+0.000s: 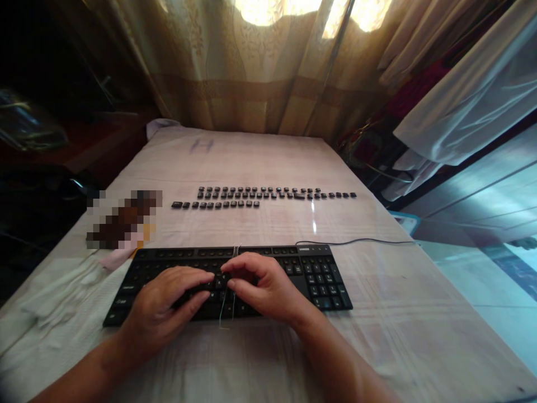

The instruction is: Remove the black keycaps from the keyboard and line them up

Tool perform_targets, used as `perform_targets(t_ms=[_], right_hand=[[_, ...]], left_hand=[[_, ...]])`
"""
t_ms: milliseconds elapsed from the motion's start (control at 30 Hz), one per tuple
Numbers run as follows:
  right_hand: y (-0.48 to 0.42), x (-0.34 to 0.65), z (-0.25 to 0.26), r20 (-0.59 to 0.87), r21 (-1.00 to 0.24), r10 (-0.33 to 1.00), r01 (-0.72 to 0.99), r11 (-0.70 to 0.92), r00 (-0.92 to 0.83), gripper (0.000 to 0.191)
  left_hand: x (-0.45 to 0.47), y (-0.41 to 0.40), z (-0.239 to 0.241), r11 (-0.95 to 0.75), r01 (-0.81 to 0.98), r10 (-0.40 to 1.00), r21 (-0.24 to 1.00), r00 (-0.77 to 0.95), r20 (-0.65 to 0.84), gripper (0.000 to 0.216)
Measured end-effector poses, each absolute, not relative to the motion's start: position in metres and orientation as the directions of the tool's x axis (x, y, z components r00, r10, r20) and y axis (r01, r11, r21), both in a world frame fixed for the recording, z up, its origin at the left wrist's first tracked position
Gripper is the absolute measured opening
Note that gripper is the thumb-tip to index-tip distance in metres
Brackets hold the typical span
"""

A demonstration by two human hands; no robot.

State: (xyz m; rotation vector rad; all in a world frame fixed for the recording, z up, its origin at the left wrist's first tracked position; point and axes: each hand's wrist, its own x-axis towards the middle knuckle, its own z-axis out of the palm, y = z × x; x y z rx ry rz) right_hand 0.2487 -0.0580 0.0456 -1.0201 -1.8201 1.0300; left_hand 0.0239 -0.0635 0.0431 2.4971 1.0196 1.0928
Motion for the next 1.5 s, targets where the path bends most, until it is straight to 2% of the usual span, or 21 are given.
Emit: perform_targets(t_ms=[133, 300, 700, 1167, 1300, 1500], right_hand=[[-0.0609, 0.2451, 0.0466, 0.236, -0.906, 0.880, 0.234, 0.352, -0.412, 0.016], [-0.0642, 0.2410, 0.0414, 0.138, -0.956, 0.906, 0.186, 0.228, -0.401, 0.021], [-0.0636, 0.2426, 0.0426, 0.094, -0.941, 0.900, 0.259, 0.220, -0.426, 0.014], [-0.0653, 0.2393, 0.0410, 0.083, -0.963, 0.916, 0.207, 0.176, -0.391, 0.014], [-0.0659, 0.2383, 0.0413, 0.058, -0.969, 0.921, 0.200, 0.144, -0.386, 0.021], [-0.0654, 0.2397, 0.0408, 0.074, -0.974, 0.914, 0.165, 0.152, -0.399, 0.020]], left_hand=[[0.0302, -0.0673, 0.0402, -0.695, 0.485, 0.718, 0.531, 0.429, 0.548, 0.017], [0.0305, -0.0669, 0.0400, -0.665, 0.460, 0.747, 0.589, 0.398, 0.532, 0.008], [0.0299, -0.0665, 0.0382, -0.653, 0.462, 0.757, 0.600, 0.401, 0.516, 0.006], [0.0299, -0.0673, 0.0388, -0.653, 0.460, 0.757, 0.602, 0.421, 0.500, 0.010], [0.0314, -0.0688, 0.0405, -0.656, 0.459, 0.755, 0.600, 0.418, 0.505, 0.011], [0.0315, -0.0695, 0.0405, -0.598, 0.432, 0.799, 0.675, 0.386, 0.461, 0.014]])
